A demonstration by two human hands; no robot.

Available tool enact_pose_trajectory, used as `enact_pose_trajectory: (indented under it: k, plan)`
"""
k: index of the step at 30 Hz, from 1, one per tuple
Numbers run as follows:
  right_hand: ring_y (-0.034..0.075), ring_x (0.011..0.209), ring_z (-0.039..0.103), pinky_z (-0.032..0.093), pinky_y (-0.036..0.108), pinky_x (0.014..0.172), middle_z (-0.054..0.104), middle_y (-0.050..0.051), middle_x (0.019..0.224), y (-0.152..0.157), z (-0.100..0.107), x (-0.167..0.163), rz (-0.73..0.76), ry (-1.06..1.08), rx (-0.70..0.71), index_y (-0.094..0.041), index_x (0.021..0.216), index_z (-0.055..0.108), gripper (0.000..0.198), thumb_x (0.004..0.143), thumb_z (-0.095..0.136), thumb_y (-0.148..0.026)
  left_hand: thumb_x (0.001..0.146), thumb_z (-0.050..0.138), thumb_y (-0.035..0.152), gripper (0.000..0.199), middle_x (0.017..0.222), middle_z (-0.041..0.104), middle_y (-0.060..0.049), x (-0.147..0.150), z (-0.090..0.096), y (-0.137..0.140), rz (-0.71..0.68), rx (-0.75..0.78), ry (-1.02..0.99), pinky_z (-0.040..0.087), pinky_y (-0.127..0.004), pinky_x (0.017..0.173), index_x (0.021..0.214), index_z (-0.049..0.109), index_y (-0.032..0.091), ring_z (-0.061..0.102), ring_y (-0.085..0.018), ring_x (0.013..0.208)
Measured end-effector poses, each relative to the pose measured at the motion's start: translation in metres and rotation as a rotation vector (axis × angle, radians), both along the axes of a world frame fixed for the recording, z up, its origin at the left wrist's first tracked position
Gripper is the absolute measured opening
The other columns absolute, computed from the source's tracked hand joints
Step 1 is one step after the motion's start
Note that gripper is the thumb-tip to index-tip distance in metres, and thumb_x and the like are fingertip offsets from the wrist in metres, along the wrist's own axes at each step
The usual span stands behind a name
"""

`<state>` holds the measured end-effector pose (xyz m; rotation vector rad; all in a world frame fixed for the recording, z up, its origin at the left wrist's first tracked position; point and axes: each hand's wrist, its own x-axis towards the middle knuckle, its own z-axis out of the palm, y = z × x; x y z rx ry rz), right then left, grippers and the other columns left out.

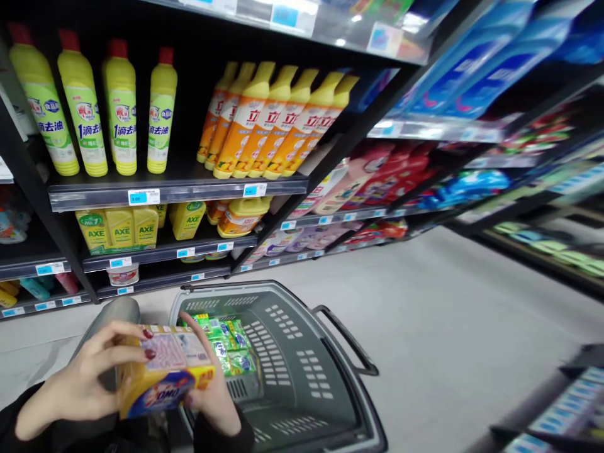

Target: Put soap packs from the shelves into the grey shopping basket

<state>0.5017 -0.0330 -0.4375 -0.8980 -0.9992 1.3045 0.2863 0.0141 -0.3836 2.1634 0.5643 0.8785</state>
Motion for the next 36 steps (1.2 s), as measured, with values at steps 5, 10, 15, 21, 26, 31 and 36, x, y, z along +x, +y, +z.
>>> enact_pose_trajectory:
  k: [5,10,15,21,26,31,36]
  plan:
    - [0.034,0.102,0.066,0.054,0.047,0.089,0.066,0.013,0.114,-0.021,0.018,-0.004,-0.137,-0.048,0.035,-0.026,0.125,0.052,0.093,0.047,0.088,-0.061,0.060,0.085,0.026,0.109,0.153,0.033,-0.010,-0.010,-0.027,-0.007,-0.087,-0.318,-0.035,0.038,-0.055,0.111,0.149,0.024,0.043,0.034,-0.038,0.141]
    - [0.029,0.103,0.064,0.053,0.043,0.091,0.063,0.008,0.109,-0.022,0.040,-0.010,-0.196,-0.200,0.230,-0.029,0.116,0.057,0.067,0.060,0.086,-0.053,0.061,0.085,0.031,0.093,0.142,0.050,-0.010,-0.007,-0.032,-0.013,0.002,-0.478,-0.080,0.039,-0.052,0.109,0.142,0.039,0.039,0.049,-0.035,0.129]
    - [0.027,0.103,0.063,0.054,0.040,0.091,0.062,0.008,0.109,-0.017,0.043,-0.008,-0.155,-0.223,0.364,-0.032,0.120,0.057,0.061,0.067,0.083,-0.045,0.058,0.087,0.029,0.082,0.134,0.054,-0.008,-0.003,-0.029,-0.011,0.004,-0.473,-0.169,0.045,-0.042,0.104,0.131,0.050,0.036,0.053,-0.032,0.124]
    - [0.029,0.102,0.066,0.055,0.038,0.086,0.066,0.009,0.116,-0.019,0.028,-0.004,-0.102,0.025,-0.047,-0.030,0.123,0.055,0.080,0.054,0.091,-0.047,0.061,0.083,0.032,0.096,0.142,0.045,-0.010,0.004,-0.020,-0.008,0.077,-0.688,-0.077,0.039,-0.046,0.108,0.143,0.032,0.034,0.047,-0.033,0.128]
    - [0.028,0.087,0.070,0.059,0.035,0.056,0.070,0.011,0.107,-0.008,0.013,-0.003,-0.075,0.279,-0.485,-0.022,0.119,0.056,0.058,0.078,0.069,-0.060,0.052,0.087,0.028,0.100,0.147,0.036,-0.013,0.022,-0.014,0.006,0.051,-0.726,0.009,0.038,-0.045,0.108,0.139,0.036,0.025,0.041,-0.034,0.132]
    - [0.027,0.081,0.071,0.061,0.038,0.063,0.073,0.012,0.099,-0.006,0.000,0.007,0.138,0.369,-0.620,-0.017,0.115,0.060,0.069,0.072,0.069,-0.069,0.062,0.081,0.034,0.062,0.105,0.063,-0.006,0.032,-0.029,0.012,0.091,-0.820,-0.025,0.050,-0.032,0.083,0.114,0.051,0.018,0.061,-0.023,0.095]
    - [0.025,0.082,0.072,0.058,0.039,0.075,0.074,0.010,0.101,-0.016,-0.016,0.021,0.244,0.372,-0.591,-0.021,0.123,0.053,0.077,0.070,0.068,-0.074,0.065,0.080,0.038,0.047,0.092,0.067,-0.002,0.033,-0.048,0.021,0.215,-1.028,-0.142,0.046,-0.025,0.075,0.101,0.061,0.016,0.059,-0.018,0.086]
